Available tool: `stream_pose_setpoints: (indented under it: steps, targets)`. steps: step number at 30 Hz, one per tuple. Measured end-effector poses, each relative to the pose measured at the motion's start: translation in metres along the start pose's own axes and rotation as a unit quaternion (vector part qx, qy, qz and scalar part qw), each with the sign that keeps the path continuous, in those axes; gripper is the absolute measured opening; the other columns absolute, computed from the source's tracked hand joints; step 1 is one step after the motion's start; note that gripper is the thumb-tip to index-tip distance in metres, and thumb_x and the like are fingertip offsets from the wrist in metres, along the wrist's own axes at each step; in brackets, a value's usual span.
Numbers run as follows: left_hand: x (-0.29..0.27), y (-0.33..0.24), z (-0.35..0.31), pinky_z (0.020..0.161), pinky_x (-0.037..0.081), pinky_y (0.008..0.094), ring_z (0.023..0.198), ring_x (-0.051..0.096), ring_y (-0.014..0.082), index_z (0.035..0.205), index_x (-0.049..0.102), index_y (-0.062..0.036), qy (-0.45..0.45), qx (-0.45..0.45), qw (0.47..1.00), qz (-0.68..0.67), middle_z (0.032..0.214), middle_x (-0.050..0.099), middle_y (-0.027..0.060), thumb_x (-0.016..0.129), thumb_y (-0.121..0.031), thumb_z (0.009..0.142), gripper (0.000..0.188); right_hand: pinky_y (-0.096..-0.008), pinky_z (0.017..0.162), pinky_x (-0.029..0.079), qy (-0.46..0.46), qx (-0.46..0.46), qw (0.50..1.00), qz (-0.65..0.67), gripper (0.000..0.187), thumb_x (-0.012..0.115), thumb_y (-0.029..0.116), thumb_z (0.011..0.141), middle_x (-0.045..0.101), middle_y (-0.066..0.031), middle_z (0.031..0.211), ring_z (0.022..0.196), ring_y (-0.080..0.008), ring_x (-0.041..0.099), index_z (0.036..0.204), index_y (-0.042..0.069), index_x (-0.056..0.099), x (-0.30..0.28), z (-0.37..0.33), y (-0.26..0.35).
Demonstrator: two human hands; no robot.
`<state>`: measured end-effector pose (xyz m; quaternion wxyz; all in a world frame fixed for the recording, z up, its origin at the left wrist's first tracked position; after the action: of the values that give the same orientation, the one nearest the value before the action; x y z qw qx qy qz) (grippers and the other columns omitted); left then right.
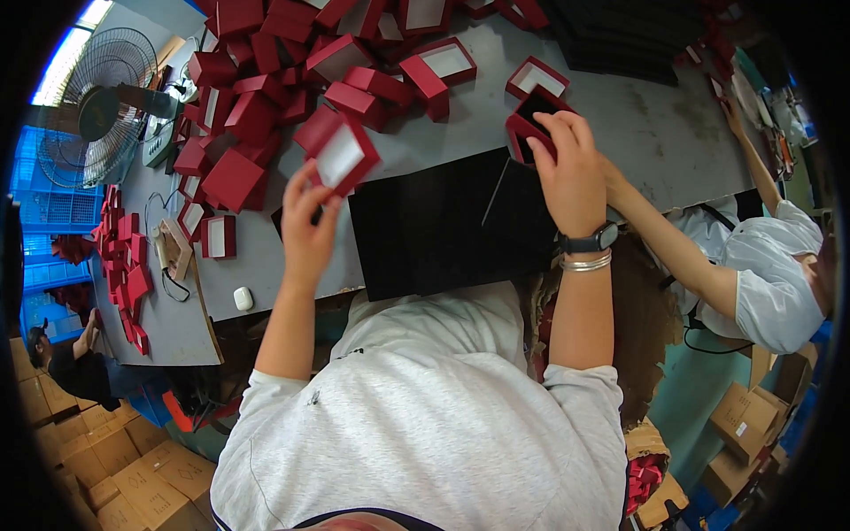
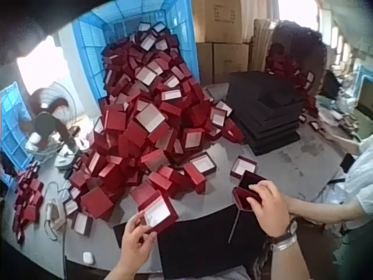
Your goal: Assembling small red gift boxes by inserting black foam padding.
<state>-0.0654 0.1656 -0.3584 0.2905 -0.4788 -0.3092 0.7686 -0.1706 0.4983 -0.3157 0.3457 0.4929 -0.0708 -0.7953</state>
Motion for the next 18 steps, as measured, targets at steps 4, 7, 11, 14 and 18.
stream_pose_setpoints:
  steps: [4, 7, 11, 14, 18]
  targets:
    - [0.036, -0.069, -0.047, 0.105, 0.042, 0.0463, 0.134, 0.047, 0.0424, 0.088, 0.068, -0.0037, 0.126, 0.135, 0.983, 0.021, 0.137, 0.054, 0.0173, 0.078, -0.008, 0.078, 0.015, -0.0239, 0.072, 0.049, 0.076, 0.071, 0.967, 0.235, 0.02, 0.063, 0.009, 0.096, 0.059, -0.0054, 0.105, 0.084, -0.0123, 0.058, 0.115, 0.002, 0.065, 0.003, -0.002, -0.046]
    - [0.066, -0.08, -0.073, 0.106, 0.041, 0.0515, 0.137, 0.04, 0.0469, 0.085, 0.067, -0.0085, 0.184, 0.215, 0.957, 0.057, 0.137, 0.052, 0.0173, 0.08, -0.015, 0.076, 0.017, -0.0227, 0.067, 0.047, -0.028, 0.247, 0.921, 0.301, 0.017, 0.065, 0.012, 0.096, 0.058, -0.003, 0.093, 0.076, -0.0098, 0.056, 0.111, 0.003, 0.066, 0.018, -0.017, 0.002]
    - [0.068, -0.069, -0.076, 0.11, 0.037, 0.0515, 0.14, 0.035, 0.048, 0.113, 0.056, -0.0045, 0.14, 0.136, 0.979, -0.052, 0.147, 0.041, 0.0213, 0.087, -0.015, 0.07, 0.054, -0.0297, 0.066, 0.049, 0.051, 0.176, 0.968, 0.172, 0.017, 0.067, 0.011, 0.091, 0.059, -0.0072, 0.093, 0.073, -0.021, 0.059, 0.107, 0.005, 0.065, 0.048, -0.034, 0.034]
    - [0.074, -0.056, -0.07, 0.114, 0.036, 0.0468, 0.141, 0.038, 0.0407, 0.14, 0.035, -0.0021, 0.166, 0.069, 0.978, -0.105, 0.151, 0.035, 0.0225, 0.091, -0.015, 0.066, 0.095, -0.0394, 0.07, 0.054, 0.048, 0.084, 0.99, 0.1, 0.025, 0.068, 0.015, 0.09, 0.06, -0.0109, 0.103, 0.084, -0.0315, 0.065, 0.113, 0.007, 0.061, 0.055, -0.042, 0.056]
    - [0.076, -0.044, -0.062, 0.115, 0.035, 0.0426, 0.139, 0.043, 0.0341, 0.155, 0.014, -0.0032, 0.202, 0.016, 0.964, -0.174, 0.151, 0.038, 0.0203, 0.094, -0.014, 0.061, 0.124, -0.0385, 0.066, 0.056, 0.125, -0.062, 0.988, 0.065, 0.033, 0.07, 0.018, 0.088, 0.058, -0.008, 0.105, 0.079, -0.0305, 0.067, 0.117, 0.01, 0.058, 0.05, -0.032, 0.085]
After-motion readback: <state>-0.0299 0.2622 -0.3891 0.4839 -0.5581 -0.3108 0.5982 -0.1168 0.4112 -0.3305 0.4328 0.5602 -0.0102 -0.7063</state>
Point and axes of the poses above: each hand's wrist, its own z-axis towards the middle knuckle, its own x-axis out of the palm, y = z × x, the point moved 6 cm from there along z, towards the middle knuckle
